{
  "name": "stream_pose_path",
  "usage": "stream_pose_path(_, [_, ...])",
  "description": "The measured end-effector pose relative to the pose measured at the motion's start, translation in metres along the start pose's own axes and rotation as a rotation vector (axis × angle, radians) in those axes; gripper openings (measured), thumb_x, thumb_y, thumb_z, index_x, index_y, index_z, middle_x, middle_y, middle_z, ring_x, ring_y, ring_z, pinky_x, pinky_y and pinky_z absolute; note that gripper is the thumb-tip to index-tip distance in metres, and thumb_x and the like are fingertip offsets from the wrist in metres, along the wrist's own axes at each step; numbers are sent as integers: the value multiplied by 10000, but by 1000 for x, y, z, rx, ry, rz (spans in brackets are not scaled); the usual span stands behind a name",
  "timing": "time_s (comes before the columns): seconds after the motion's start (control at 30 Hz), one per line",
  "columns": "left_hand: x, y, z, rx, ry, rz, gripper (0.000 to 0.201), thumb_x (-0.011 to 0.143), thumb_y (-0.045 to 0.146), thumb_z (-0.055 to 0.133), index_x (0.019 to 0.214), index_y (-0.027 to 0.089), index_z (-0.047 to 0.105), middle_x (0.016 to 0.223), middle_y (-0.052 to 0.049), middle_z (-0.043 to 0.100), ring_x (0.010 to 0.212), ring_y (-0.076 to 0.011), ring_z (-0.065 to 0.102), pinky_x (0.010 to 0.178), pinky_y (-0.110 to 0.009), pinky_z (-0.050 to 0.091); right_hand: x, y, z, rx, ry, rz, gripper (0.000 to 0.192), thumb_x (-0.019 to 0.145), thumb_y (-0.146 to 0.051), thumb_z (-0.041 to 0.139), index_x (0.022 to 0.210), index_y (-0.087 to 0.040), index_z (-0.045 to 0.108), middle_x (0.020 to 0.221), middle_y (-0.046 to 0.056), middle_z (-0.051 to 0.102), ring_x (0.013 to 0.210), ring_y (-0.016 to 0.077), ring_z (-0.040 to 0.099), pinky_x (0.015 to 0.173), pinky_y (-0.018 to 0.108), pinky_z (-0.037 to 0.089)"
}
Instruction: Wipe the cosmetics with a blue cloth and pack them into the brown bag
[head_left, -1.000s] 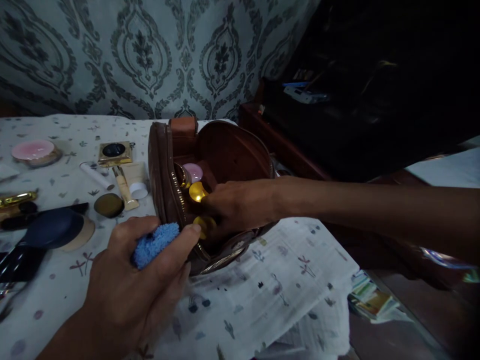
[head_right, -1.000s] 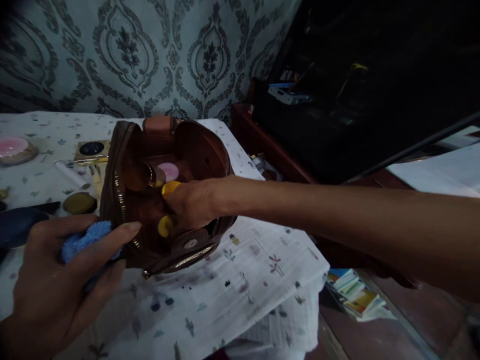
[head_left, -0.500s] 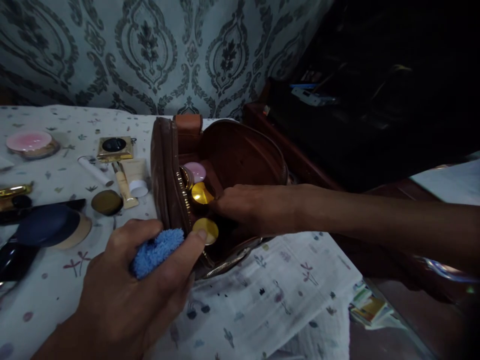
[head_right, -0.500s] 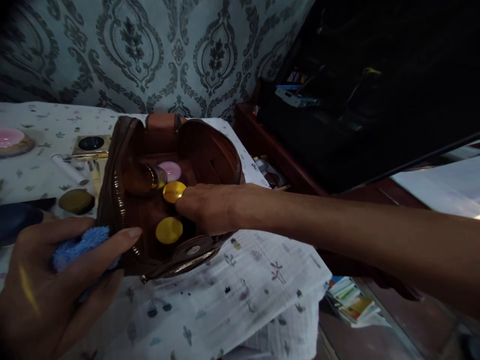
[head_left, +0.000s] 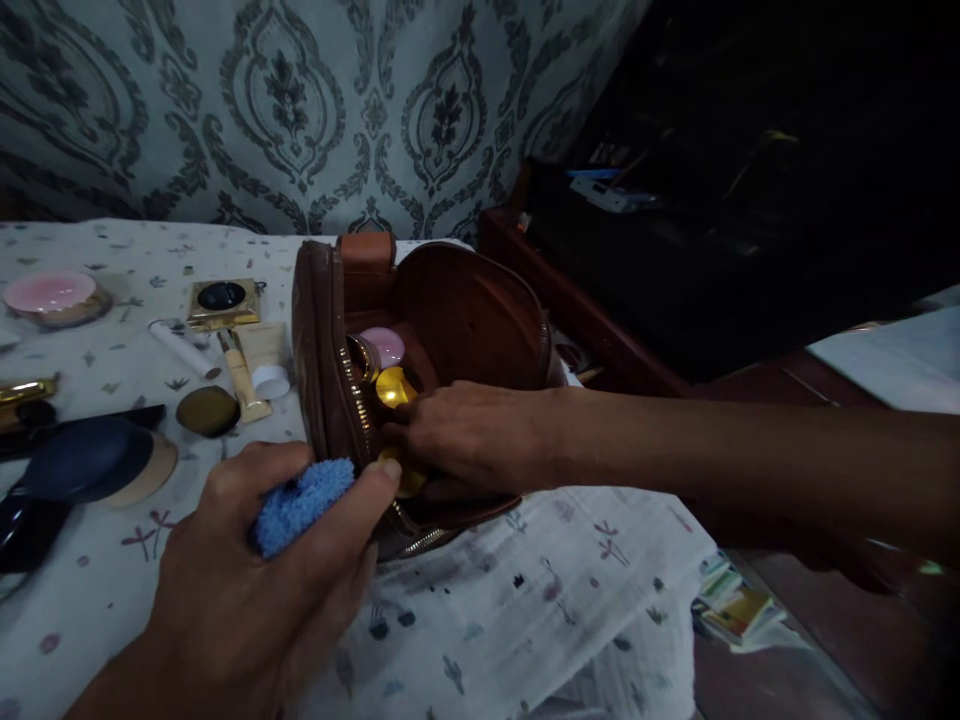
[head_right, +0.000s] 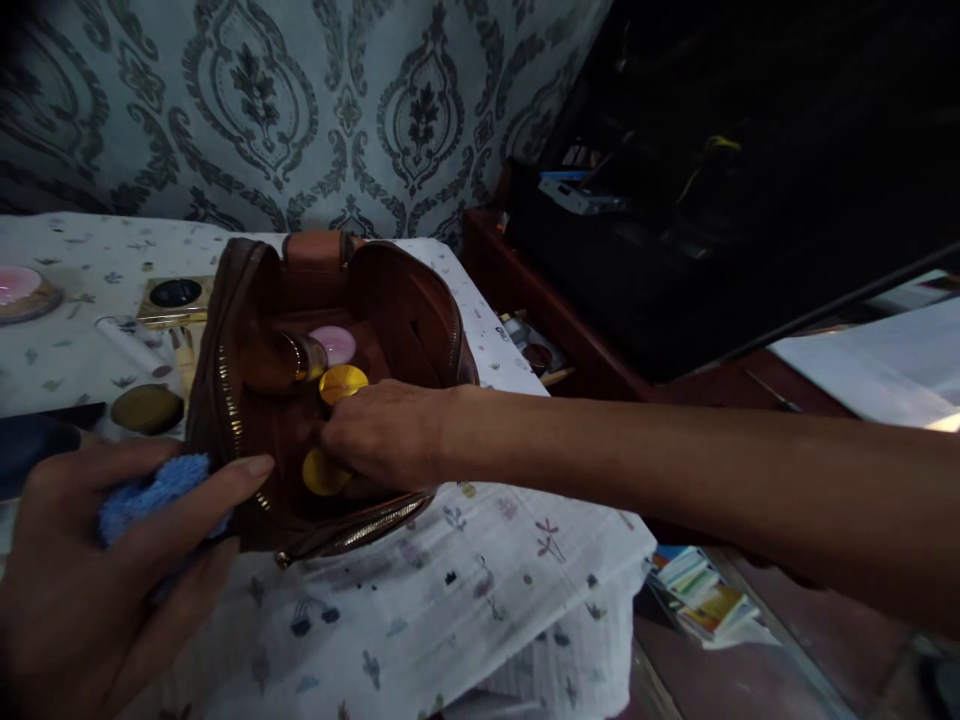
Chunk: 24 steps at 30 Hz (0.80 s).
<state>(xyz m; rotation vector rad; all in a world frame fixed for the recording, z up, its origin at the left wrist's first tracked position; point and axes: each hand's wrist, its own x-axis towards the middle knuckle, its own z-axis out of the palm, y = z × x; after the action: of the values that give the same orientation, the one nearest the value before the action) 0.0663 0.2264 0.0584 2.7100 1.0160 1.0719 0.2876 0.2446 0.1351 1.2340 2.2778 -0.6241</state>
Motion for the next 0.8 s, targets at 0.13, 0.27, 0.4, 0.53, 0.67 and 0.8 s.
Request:
stream_pose_path(0.13, [3, 3, 0, 43, 1, 74, 398, 904, 241, 515, 1265, 390, 587, 1141, -72, 531, 982, -234, 623, 731, -330, 576, 2, -1, 0, -26, 42, 20, 321, 913, -330, 573, 1070, -76, 690, 947, 132, 712, 827, 236, 685, 630, 303, 425])
stream_pose_path(0.27, [3, 3, -2, 51, -20, 74, 380, 928, 268, 496, 1285, 390, 544, 1170, -83, 490, 1010, -251, 605, 714, -345, 578, 2, -4, -5, -8, 57, 134, 351, 906, -368, 556, 1038, -86, 719, 863, 137, 722, 792, 244, 696, 622, 296, 430])
stream_pose_path(0.4, [3, 2, -3, 66, -43, 59, 407, 926, 267, 486, 1310, 396, 512, 1181, -85, 469, 939, -223, 603, 652, -301, 560, 1, -4, -7, 7, 62, 248, 400, 924, -418, 525, 1092, -98, 698, 934, 153, 729, 844, 295, 711, 613, 312, 436])
stream_pose_path(0.53, [2, 1, -3, 95, -32, 87, 445, 908, 264, 512, 1336, 386, 504, 1170, -89, 483, 929, -226, 600, 646, -305, 547, -1, 0, -5, 109, 120, 298, 402, 916, -408, 543, 1157, -111, 666, 1000, 151, 727, 865, 279, 714, 604, 289, 445])
stream_pose_path(0.67, [1, -1, -1, 72, -13, 73, 437, 891, 282, 529, 1316, 388, 536, 1170, -80, 510, 944, -236, 602, 684, -331, 553, -1, 1, -9, 171, 16, 382, 372, 903, -376, 577, 1132, -103, 685, 984, 144, 728, 834, 248, 713, 603, 266, 461])
stream_pose_path(0.8, [2, 1, 0, 63, 3, 66, 397, 902, 263, 512, 1273, 395, 560, 1155, -75, 512, 920, -229, 609, 677, -321, 545, 1, 2, -12, 94, -106, 345, 357, 916, -367, 571, 1069, -74, 708, 965, 155, 721, 852, 260, 708, 641, 289, 483])
